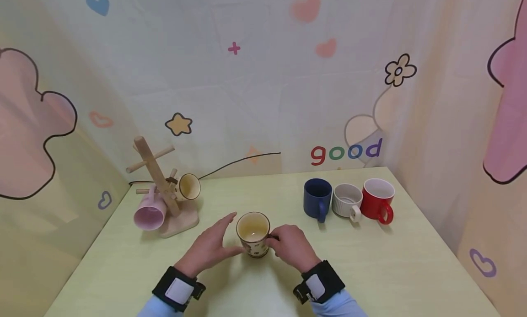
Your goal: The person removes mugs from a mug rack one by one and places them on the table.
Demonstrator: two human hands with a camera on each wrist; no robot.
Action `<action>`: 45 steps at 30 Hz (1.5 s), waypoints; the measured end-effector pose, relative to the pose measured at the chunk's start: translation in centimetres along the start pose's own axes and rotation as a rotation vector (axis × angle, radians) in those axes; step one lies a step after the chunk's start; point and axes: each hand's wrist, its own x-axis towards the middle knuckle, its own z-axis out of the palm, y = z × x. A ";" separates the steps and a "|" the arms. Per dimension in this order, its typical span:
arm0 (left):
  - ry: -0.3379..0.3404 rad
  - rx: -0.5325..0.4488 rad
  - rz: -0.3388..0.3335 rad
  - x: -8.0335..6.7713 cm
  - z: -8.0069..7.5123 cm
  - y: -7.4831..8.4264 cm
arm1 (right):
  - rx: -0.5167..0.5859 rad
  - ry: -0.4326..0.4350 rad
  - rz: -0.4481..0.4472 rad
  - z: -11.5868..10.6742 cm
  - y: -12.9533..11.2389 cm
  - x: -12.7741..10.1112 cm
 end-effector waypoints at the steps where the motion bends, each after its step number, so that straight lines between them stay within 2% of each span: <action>1: 0.007 0.021 0.001 -0.1 -0.1 0.0 | -0.002 0.013 0.013 0.0 0.0 0.0; 5: 0.022 0.156 -0.009 -0.3 -0.3 -0.3 | 0.000 0.060 0.062 0.0 0.1 0.2; 10: 0.023 0.364 -0.082 -0.7 -0.1 -0.5 | 0.014 0.111 0.122 0.1 0.3 0.5; 13: 0.025 0.409 -0.103 -0.8 0.0 -0.5 | 0.034 0.136 0.172 0.1 0.4 0.7; 17: 0.027 0.405 -0.091 -0.9 0.0 -0.5 | 0.069 0.183 0.239 0.0 0.6 1.0; 32: 0.038 0.351 -0.061 -1.2 0.3 -0.3 | 0.183 0.355 0.374 -0.8 2.1 2.5; 40: 0.052 0.358 -0.041 -1.4 0.7 -0.4 | 0.177 0.398 0.392 -1.1 3.1 3.5; 45: 0.047 0.349 -0.043 -1.5 0.9 -0.4 | 0.181 0.398 0.453 -1.1 3.4 4.2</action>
